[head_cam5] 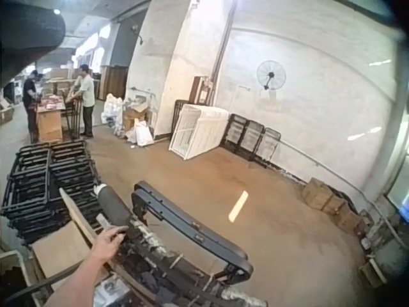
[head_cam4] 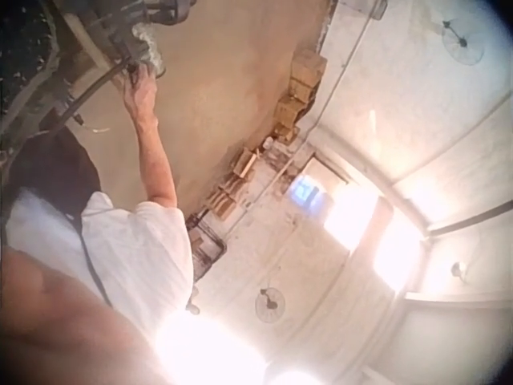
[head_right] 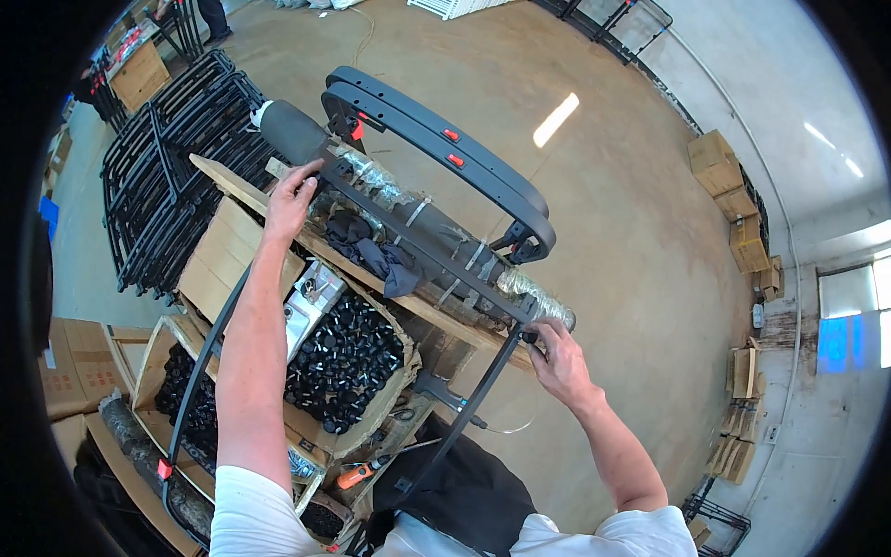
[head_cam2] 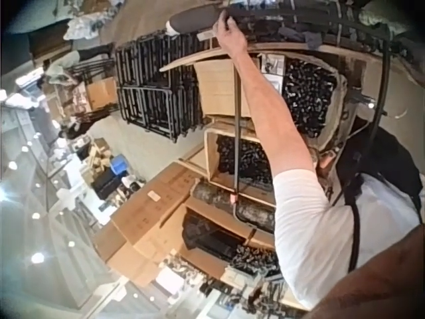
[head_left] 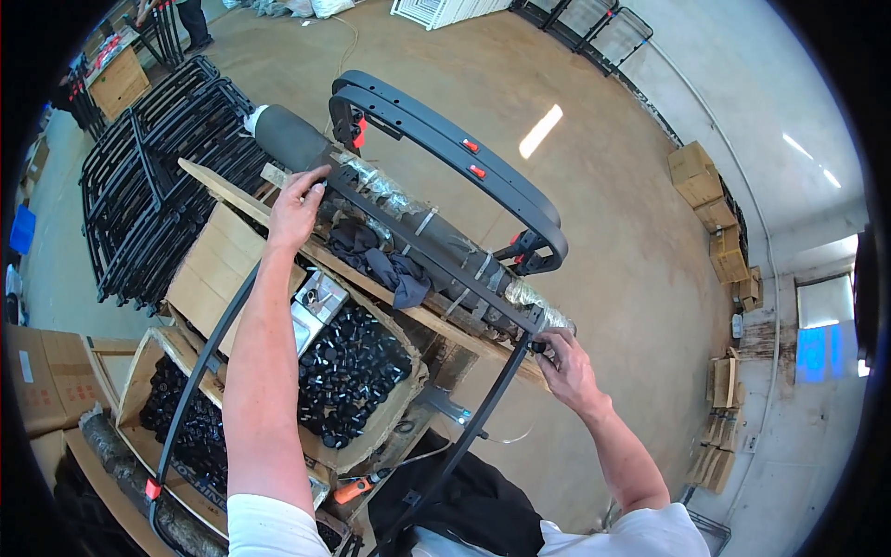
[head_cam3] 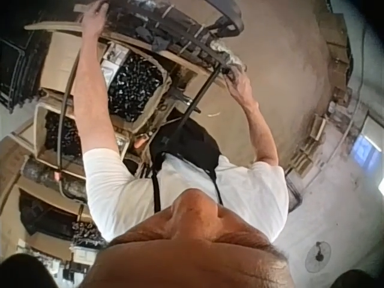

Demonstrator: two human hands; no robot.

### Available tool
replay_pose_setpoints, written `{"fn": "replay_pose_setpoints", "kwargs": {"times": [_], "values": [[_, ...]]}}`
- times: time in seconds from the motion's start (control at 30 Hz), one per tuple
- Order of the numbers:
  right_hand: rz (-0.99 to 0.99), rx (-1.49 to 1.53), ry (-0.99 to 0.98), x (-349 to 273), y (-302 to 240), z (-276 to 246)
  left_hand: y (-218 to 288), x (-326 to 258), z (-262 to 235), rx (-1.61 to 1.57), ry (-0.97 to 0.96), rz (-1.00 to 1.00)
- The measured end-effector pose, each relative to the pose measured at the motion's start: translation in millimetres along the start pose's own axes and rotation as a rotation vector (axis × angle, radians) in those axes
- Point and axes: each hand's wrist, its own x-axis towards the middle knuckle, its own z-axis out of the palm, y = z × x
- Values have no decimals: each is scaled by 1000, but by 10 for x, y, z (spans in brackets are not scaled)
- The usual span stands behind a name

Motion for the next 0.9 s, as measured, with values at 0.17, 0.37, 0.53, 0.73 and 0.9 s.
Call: {"fn": "replay_pose_setpoints", "kwargs": {"times": [0.17, 0.37, 0.53, 0.73, 0.9], "values": [[-110, -114, 26, 48, 29, 36, 78, -1, 73, -147, -5, -193], [26, -327, -28, 167, -169, -13, 43, 12, 55, 110, -29, -218], [70, -336, -27, 273, -201, 96, -186, 14, -33, -248, 40, -211], [101, -360, -77, 299, -196, -49, 119, 8, 79, 71, -17, -201], [180, -478, -322, 334, -313, -77, -178, 12, -16, -209, 60, -143]]}}
